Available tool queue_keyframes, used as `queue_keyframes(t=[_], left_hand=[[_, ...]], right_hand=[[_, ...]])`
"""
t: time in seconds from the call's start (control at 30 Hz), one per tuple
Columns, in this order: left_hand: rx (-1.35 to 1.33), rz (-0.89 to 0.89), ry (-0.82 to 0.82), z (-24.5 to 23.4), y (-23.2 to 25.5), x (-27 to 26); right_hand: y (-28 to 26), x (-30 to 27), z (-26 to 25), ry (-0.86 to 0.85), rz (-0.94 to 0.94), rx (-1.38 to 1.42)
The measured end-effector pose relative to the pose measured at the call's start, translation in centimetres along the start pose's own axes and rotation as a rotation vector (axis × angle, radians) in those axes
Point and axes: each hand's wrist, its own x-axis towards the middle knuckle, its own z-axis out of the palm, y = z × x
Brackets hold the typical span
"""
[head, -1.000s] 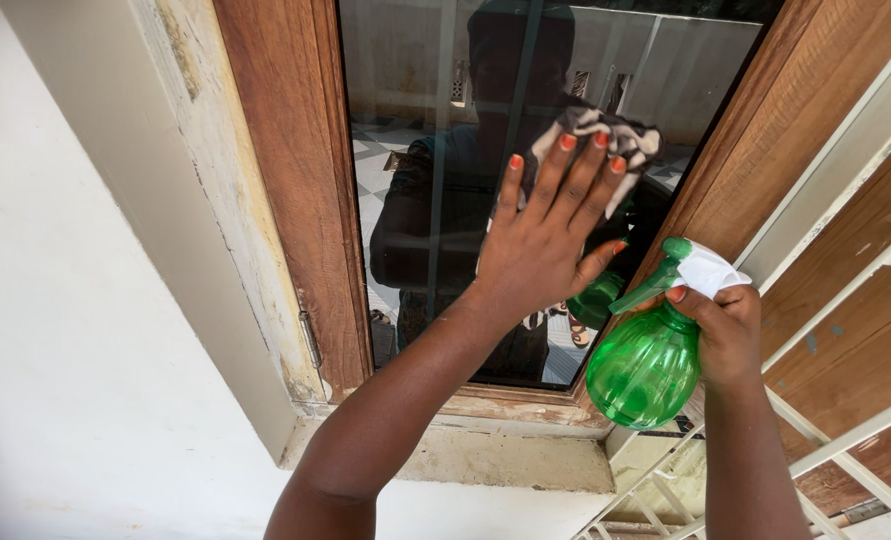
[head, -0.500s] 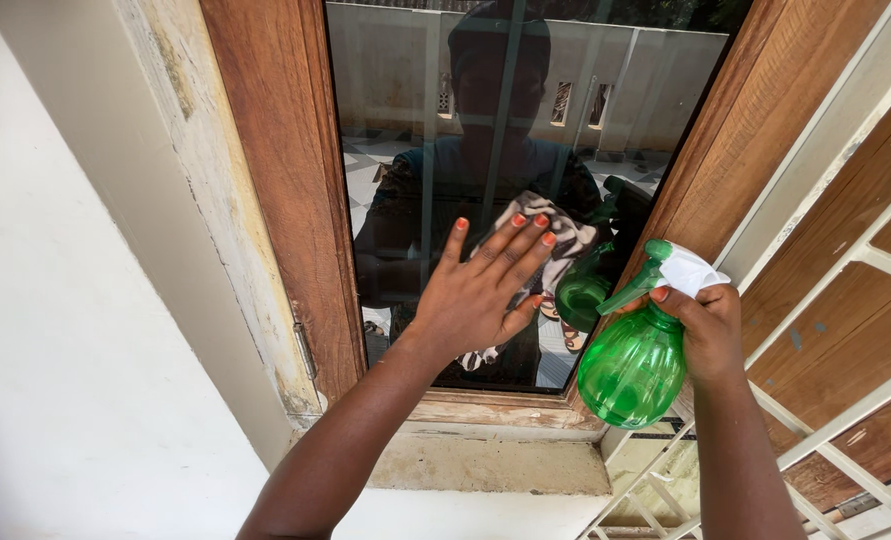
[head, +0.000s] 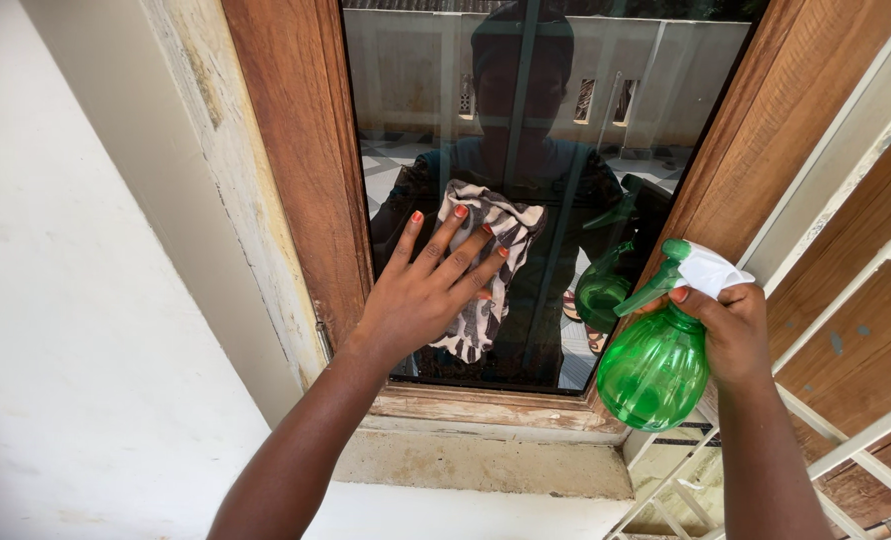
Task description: The person cleans a glass window pane using a green spray bottle and a patterned cloth. They repeatedly spray the glass and wipe it in circular and linear motions, covering the entire surface area of the window.
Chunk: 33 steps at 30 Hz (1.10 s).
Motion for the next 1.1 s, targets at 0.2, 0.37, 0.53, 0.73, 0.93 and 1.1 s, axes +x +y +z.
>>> queue_keyframes(t=[0.2, 0.37, 0.53, 0.73, 0.93, 1.1], left_hand=[[-0.008, -0.039, -0.191, -1.1, -0.3, 0.8], [-0.114, -0.102, -0.061, -0.3, 0.4, 0.9], [-0.046, -0.034, 0.183, 1.3, -0.3, 0.6], [0.151, -0.031, 0.107, -2.6, 0.7, 1.2], [-0.772, -0.615, -0.765, -8.8, 5.1, -0.2], [-1.132, -1.004, -0.62, -6.6, 3.7, -4.5]], right_hand=[[0.0, -0.1, 0.0, 0.007, 0.0, -0.051], [-0.1, -0.1, 0.1, -0.011, 0.004, 0.003], [0.1, 0.0, 0.1, -0.031, -0.009, 0.024], [-0.6, -0.2, 0.7, -0.025, -0.018, -0.014], [-0.7, -0.1, 0.7, -0.031, -0.011, 0.008], [-0.9, -0.4, 1.0, -0.031, -0.02, 0.049]])
